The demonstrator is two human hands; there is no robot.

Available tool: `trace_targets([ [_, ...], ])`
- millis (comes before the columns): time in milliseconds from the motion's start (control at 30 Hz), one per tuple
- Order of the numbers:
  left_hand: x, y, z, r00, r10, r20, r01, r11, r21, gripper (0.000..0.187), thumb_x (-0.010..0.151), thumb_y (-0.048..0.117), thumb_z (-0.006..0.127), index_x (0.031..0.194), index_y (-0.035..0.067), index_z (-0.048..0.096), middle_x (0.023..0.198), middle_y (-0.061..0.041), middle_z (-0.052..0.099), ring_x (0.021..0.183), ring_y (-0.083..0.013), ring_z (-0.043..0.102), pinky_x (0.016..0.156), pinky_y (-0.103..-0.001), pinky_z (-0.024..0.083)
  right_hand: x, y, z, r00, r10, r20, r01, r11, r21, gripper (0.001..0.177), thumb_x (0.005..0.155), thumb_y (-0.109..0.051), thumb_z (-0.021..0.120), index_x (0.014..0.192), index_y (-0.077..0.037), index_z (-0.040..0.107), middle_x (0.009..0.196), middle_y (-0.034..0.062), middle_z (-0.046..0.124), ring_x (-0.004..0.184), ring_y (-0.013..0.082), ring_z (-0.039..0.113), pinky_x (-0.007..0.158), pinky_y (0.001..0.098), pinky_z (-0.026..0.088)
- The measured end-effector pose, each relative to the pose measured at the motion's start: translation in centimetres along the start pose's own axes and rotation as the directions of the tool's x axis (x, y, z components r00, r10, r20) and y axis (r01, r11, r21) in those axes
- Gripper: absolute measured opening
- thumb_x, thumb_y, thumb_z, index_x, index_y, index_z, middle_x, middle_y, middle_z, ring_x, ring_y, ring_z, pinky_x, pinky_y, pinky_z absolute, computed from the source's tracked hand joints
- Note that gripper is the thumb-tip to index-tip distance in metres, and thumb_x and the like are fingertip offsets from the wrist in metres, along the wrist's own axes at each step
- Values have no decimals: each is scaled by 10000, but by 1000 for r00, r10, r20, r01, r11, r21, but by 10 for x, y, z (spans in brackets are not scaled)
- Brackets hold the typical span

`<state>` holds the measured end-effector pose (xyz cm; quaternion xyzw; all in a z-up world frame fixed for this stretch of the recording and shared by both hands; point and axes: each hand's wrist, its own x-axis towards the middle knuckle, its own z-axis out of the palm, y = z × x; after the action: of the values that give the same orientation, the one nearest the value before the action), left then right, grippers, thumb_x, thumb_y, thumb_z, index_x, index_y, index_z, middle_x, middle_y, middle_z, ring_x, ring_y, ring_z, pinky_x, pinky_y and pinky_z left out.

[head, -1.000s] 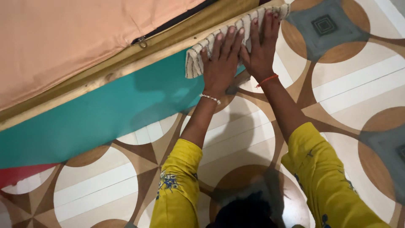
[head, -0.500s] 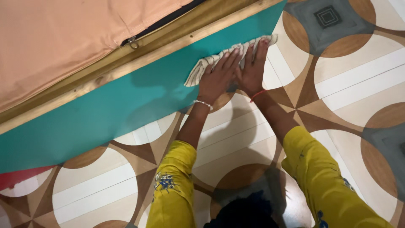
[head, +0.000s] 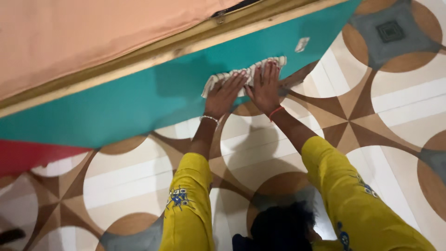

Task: The person wipes the side of a teal and red bed frame using a white cloth. They move along the length of the bed, cleaning the lower edge and corners of the frame.

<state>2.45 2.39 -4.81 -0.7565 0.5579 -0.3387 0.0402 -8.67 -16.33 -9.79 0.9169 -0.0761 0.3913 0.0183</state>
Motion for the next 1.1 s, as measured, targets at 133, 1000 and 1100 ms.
trace_targets([
  [133, -36, -49, -35, 987, -154, -41, 148, 981, -126, 623, 1034, 207, 547, 1635, 243, 386, 1708, 64, 295, 1542, -137, 322, 1200, -438, 346, 46, -54, -13, 996, -88, 27, 89, 996, -22, 820, 1022, -418, 737, 1606, -4, 338, 1646, 334, 192, 1502, 577, 204, 1203, 720, 210],
  [1000, -5, -33, -44, 753, -629, -193, 503, 739, -448, 560, 1037, 266, 587, 1579, 234, 451, 1696, -43, 305, 1570, -314, 298, 1284, -608, 175, 100, -122, -69, 997, 38, -60, -42, 997, -67, 758, 1060, -288, 747, 1670, -79, 349, 1719, 241, 196, 1594, 489, 187, 1314, 608, 205],
  [1100, -37, -61, -31, 849, -502, -164, 378, 795, -475, 540, 1067, 248, 596, 1590, 276, 462, 1670, -57, 367, 1523, -284, 383, 1268, -576, 244, 93, -123, -63, 999, 18, -39, -19, 1000, -19, 838, 1074, -338, 783, 1699, -64, 297, 1731, 266, 171, 1594, 515, 182, 1332, 606, 207],
])
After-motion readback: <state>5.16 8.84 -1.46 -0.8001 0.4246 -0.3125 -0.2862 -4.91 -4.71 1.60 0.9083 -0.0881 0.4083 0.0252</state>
